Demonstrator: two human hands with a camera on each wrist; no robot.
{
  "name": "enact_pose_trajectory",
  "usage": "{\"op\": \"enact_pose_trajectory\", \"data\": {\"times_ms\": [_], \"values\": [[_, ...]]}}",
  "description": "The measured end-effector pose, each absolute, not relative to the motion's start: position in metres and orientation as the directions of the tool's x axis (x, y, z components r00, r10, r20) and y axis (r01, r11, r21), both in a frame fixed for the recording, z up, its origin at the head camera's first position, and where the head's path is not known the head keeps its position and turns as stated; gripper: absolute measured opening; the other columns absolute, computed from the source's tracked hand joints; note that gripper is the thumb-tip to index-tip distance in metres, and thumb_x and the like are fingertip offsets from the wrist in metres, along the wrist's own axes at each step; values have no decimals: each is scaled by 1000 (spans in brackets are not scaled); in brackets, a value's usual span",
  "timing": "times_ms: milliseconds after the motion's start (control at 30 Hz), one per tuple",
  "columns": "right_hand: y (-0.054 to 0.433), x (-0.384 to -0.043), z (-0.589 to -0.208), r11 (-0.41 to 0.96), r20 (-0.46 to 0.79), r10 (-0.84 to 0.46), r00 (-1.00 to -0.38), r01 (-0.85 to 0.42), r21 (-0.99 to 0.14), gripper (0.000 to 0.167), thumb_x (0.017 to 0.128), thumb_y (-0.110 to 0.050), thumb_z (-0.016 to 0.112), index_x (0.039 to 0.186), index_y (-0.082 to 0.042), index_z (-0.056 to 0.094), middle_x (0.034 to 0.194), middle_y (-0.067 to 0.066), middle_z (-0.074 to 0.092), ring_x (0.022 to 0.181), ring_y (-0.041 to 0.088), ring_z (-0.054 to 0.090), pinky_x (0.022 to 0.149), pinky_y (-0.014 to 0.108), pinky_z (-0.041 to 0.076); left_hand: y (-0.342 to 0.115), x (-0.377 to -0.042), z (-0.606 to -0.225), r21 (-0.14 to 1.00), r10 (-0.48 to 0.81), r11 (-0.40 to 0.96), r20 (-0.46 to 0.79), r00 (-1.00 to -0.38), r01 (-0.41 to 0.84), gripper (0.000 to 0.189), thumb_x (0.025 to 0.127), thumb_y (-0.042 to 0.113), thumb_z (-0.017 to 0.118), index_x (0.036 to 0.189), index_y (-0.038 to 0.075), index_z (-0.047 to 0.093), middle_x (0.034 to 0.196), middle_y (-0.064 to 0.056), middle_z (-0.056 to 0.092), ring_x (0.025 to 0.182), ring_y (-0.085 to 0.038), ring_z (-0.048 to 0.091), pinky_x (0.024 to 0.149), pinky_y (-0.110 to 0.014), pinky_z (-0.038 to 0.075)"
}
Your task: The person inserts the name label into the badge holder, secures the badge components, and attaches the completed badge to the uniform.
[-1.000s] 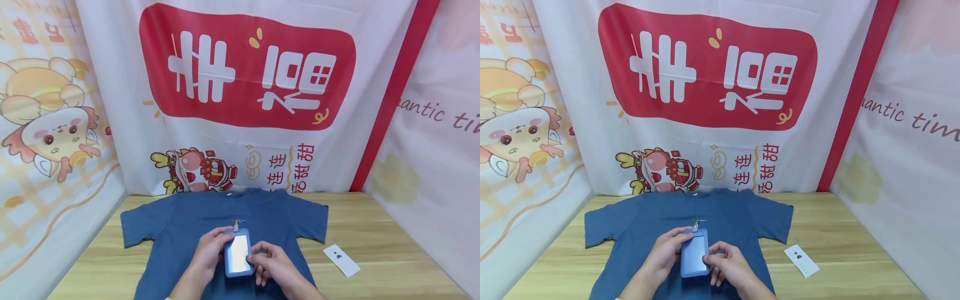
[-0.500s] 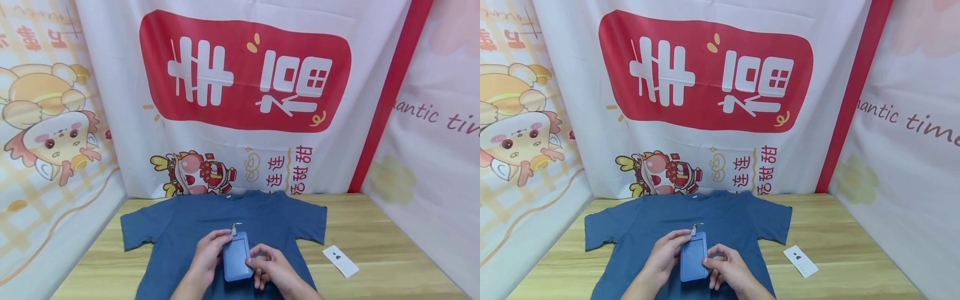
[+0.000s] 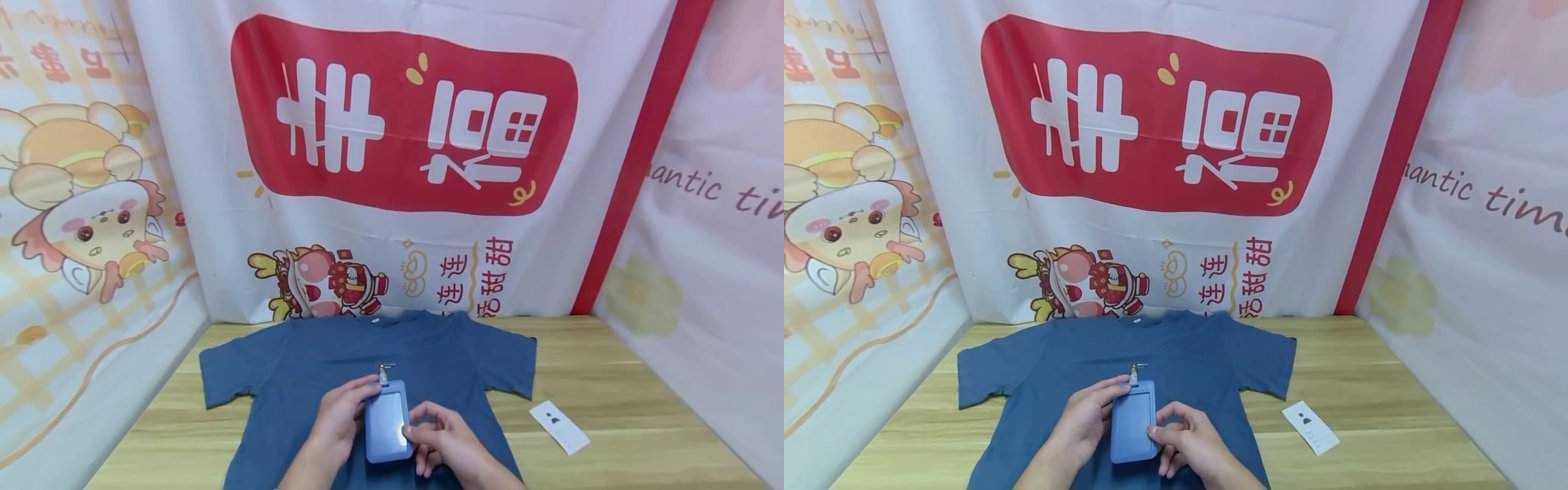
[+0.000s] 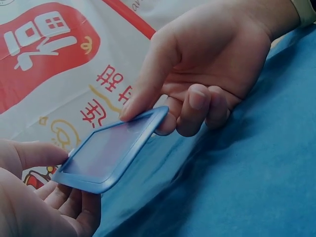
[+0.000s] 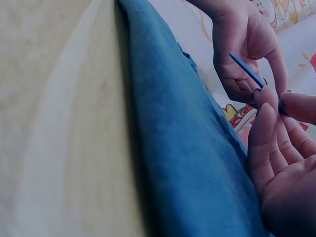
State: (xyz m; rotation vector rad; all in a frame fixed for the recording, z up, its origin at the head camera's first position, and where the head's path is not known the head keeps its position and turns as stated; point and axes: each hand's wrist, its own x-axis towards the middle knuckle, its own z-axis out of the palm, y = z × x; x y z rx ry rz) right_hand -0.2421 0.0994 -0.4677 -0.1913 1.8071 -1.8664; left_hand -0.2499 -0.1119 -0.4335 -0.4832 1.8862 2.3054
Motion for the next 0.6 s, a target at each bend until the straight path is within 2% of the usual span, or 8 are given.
{"op": "enact_pose_trajectory", "data": {"times_ms": [133, 233, 300, 400, 500, 600], "values": [[100, -242, -468, 43, -258, -466, -846, 269, -962, 29, 102, -30, 74, 122, -10, 65, 73, -3, 70, 57, 9, 63, 57, 24, 55, -112, -251, -435, 925, -95, -204, -344, -934, -320, 42, 98, 13, 77, 138, 5, 72, 156, -25, 58, 148, -44, 52, 119, -60, 45], [100, -241, -468, 48, -260, -468, -845, 269, -962, 28, 103, -29, 74, 122, -10, 65, 73, -3, 70, 57, 9, 63, 57, 24, 55, -112, -251, -438, 927, -95, -197, -342, -935, -319, 41, 98, 13, 77, 138, 5, 72, 155, -25, 59, 146, -43, 54, 116, -58, 48], [100, -241, -468, 51, -259, -466, -846, 267, -962, 28, 103, -29, 73, 122, -10, 65, 73, -3, 70, 58, 9, 63, 57, 24, 55, -112, -250, -440, 933, -98, -204, -321, -942, -297, 41, 97, 12, 77, 138, 4, 72, 152, -24, 61, 140, -39, 61, 110, -53, 52], [100, -240, -468, 55, -259, -464, -847, 265, -963, 28, 103, -28, 73, 122, -9, 65, 74, -2, 70, 58, 9, 63, 57, 23, 56, -111, -250, -443, 941, -110, -224, -284, -952, -255, 41, 96, 12, 78, 136, 3, 72, 143, -21, 69, 121, -27, 70, 97, -41, 55], [99, -240, -467, 60, -259, -457, -851, 262, -963, 28, 103, -28, 73, 122, -9, 64, 74, -2, 70, 58, 10, 64, 57, 23, 56, -110, -250, -445, 944, -118, -249, -251, -961, -217, 40, 95, 12, 79, 133, 2, 73, 131, -14, 75, 107, -16, 70, 88, -33, 53], [98, -240, -467, 62, -260, -454, -852, 261, -963, 28, 102, -27, 73, 121, -9, 65, 74, -2, 70, 57, 10, 64, 56, 23, 56, -109, -250, -445, 945, -123, -256, -240, -963, -202, 39, 95, 14, 79, 132, 3, 74, 126, -8, 77, 103, -14, 70, 84, -31, 53]]}}
